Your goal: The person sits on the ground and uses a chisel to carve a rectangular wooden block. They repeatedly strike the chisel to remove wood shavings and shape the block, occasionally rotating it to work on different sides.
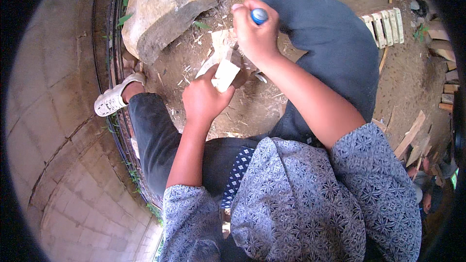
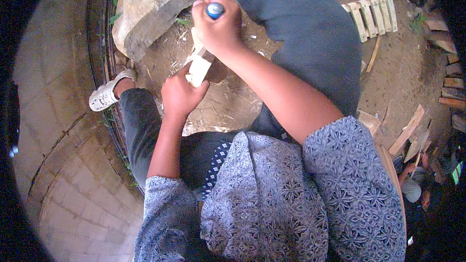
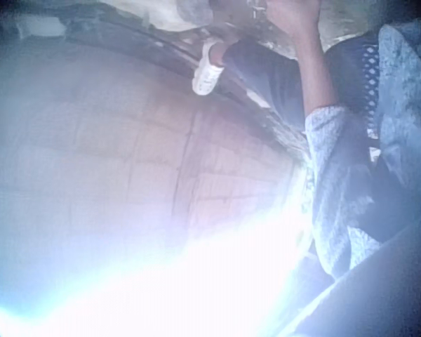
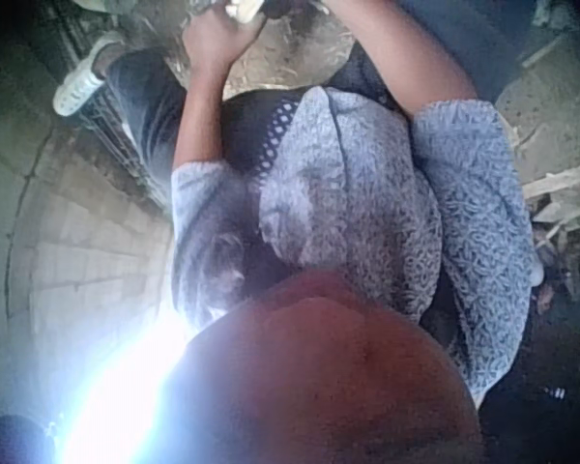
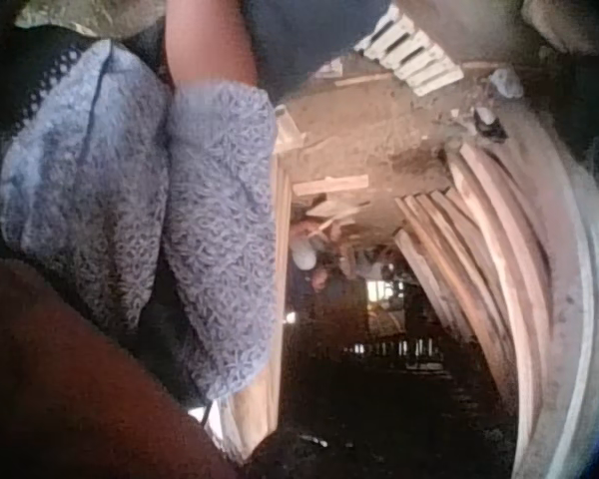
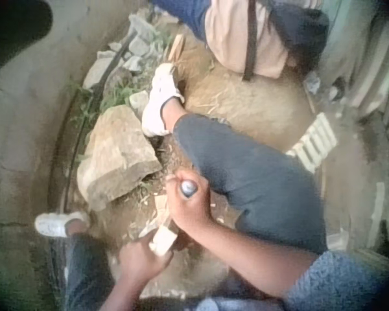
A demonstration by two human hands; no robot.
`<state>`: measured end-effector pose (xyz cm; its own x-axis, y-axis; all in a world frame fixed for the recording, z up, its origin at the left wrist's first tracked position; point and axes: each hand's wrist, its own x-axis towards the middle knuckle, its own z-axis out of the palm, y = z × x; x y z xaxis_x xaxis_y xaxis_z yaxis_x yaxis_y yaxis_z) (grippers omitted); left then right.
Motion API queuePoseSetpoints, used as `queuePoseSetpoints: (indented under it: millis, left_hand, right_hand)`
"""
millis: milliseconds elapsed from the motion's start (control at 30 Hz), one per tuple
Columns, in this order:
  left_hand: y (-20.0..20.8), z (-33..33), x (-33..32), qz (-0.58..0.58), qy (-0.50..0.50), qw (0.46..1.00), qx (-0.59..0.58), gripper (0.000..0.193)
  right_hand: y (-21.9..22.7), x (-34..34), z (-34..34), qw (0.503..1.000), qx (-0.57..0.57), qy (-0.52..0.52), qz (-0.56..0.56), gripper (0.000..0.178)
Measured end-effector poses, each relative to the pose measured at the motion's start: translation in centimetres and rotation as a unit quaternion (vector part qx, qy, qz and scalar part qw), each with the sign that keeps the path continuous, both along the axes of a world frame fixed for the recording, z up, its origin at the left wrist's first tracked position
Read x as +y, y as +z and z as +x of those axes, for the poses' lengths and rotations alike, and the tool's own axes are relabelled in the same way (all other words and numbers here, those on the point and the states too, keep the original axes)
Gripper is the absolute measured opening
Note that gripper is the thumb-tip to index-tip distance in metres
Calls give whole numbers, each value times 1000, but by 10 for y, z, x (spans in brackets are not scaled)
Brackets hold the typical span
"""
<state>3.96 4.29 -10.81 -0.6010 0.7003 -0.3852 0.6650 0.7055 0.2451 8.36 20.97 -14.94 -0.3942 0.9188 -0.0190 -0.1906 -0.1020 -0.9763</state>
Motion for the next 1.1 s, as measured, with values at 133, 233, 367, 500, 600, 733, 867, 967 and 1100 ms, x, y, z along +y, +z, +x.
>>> queuePoseSetpoints:
  millis: [133, 233, 367, 500, 600, 733, 867, 967, 1100]
  left_hand:
    - [-5, 0, 0, -18, 2, 1000, 4, 60]
    - [-5, 1, -2, -12, -1, 1000, 9, 61]
    - [-6, 1, -3, -4, 3, 1000, 3, 60]
    - [-7, -4, -2, -12, 4, 1000, 5, 59]
    - [-7, -3, -4, -11, 8, 1000, 1, 59]
    - [-7, 3, -6, 6, 10, 1000, 8, 60]
    - [-1, 4, -7, -13, 1, 1000, 16, 62]
    - [17, -1, -20, 67, 25, 997, -16, 62]
    - [66, -10, -71, 243, 14, 969, 50, 67]
  right_hand:
    - [-1, 15, -10, 996, 22, -27, -76, 29]
    - [8, 24, 0, 996, 49, -30, -62, 28]
    - [13, 10, -5, 997, 32, -23, -61, 30]
    - [-1, 16, -6, 997, 43, -21, -52, 32]
    - [-4, 7, -7, 1000, 11, 5, 19, 32]
    - [2, 0, -15, 992, -50, -5, 116, 30]
    - [9, -1, -3, 997, -38, 54, -29, 27]
    - [4, 29, 23, 979, 27, 2, -201, 30]
    - [15, 31, 30, 986, -37, 75, -142, 39]
